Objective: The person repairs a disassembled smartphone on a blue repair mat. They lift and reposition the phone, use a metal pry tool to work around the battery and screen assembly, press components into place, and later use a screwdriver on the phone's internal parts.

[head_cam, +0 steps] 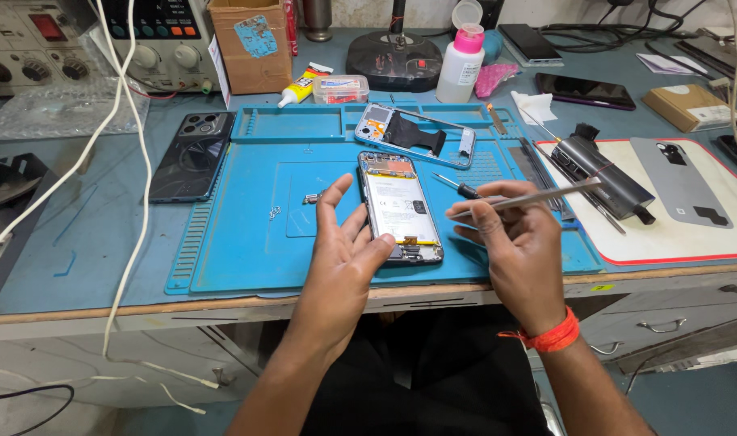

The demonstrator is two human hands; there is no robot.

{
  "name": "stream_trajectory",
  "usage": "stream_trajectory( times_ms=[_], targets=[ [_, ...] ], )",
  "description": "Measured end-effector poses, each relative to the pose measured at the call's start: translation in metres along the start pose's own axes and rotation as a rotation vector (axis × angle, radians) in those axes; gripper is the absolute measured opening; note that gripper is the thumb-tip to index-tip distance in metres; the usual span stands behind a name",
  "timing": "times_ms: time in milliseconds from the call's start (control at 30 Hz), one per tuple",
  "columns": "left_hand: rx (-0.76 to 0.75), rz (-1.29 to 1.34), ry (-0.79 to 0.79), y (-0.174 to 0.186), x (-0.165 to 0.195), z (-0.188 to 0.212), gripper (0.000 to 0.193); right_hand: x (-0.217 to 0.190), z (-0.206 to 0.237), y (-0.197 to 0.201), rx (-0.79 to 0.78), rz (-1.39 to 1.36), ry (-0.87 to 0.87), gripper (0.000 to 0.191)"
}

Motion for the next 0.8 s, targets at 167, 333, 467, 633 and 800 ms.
stream_trajectory(
  times_ms=[167,333,467,633,800],
  targets=[
    [-0.004,-0.025,0.038,0.011,0.003,0.007,0.084,0.022,-0.012,-0.009,-0.109,-0.125,-0.249,0.026],
    [0.068,-0.232,0.074,0.039,0.024,0.012,0.076,0.035,-0.015,-0.015,-0.144,-0.177,-0.399,0.027],
    [0.316,-1.020,-0.108,0.061,0.063,-0.005,0.062,0.044,-0.018,-0.024,-0.121,-0.246,-0.473,0.026],
    [0.389,-1.601,-0.295,0.062,0.074,-0.029,0.033,0.052,-0.023,-0.036,-0.152,-0.286,-0.452,0.026],
    [0.352,-1.602,-0.229,0.074,0.072,-0.039,0.017,0.063,-0.032,-0.039,-0.187,-0.189,-0.454,0.025]
  ],
)
Point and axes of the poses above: each hand's wrist, its own z-axis away from the middle knuckle, its own y-axis out of the back of the hand, x = y × z, the point moved 9 cm from there along -z, towards the middle knuckle, and after that the axes turned 12 degrees about y, right-handed, at the moved point
